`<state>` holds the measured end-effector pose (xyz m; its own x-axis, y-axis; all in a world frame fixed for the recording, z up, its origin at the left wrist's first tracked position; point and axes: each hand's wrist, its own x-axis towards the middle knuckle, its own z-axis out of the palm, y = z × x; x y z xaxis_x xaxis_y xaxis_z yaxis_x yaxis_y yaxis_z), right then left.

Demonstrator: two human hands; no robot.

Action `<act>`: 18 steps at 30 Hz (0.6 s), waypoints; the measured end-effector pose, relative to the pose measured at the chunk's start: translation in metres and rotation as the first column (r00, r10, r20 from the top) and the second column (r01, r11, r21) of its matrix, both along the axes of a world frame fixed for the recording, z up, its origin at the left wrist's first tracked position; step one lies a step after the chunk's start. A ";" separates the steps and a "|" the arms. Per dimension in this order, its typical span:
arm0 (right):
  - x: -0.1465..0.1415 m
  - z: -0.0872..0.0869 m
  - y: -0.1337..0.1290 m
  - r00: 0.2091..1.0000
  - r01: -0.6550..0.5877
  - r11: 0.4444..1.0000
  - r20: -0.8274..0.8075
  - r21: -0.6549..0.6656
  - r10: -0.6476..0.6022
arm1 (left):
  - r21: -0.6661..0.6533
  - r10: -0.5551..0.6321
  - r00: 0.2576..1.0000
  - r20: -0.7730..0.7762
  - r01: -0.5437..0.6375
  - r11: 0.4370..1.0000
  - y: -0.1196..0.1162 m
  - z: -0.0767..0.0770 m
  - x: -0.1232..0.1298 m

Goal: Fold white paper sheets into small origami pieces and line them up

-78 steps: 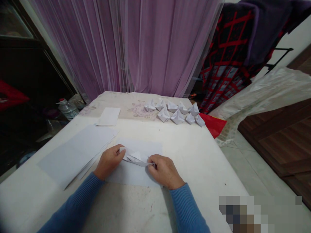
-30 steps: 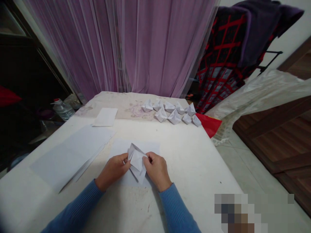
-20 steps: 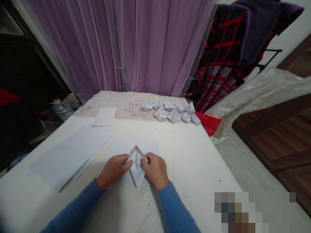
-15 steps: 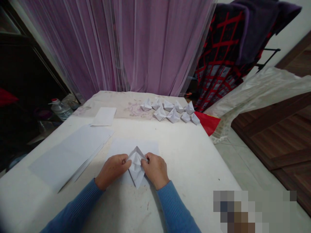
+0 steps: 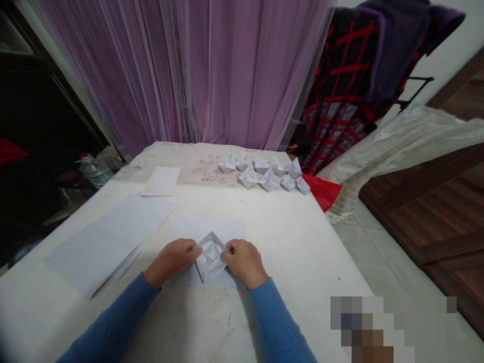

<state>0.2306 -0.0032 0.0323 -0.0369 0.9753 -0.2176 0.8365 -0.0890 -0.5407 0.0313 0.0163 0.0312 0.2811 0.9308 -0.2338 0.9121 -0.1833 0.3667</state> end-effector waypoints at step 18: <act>0.006 0.002 -0.001 1.000 -0.025 1.000 -0.012 0.014 0.025 | 0.022 -0.032 0.998 -0.056 0.033 0.999 0.003 -0.003 -0.009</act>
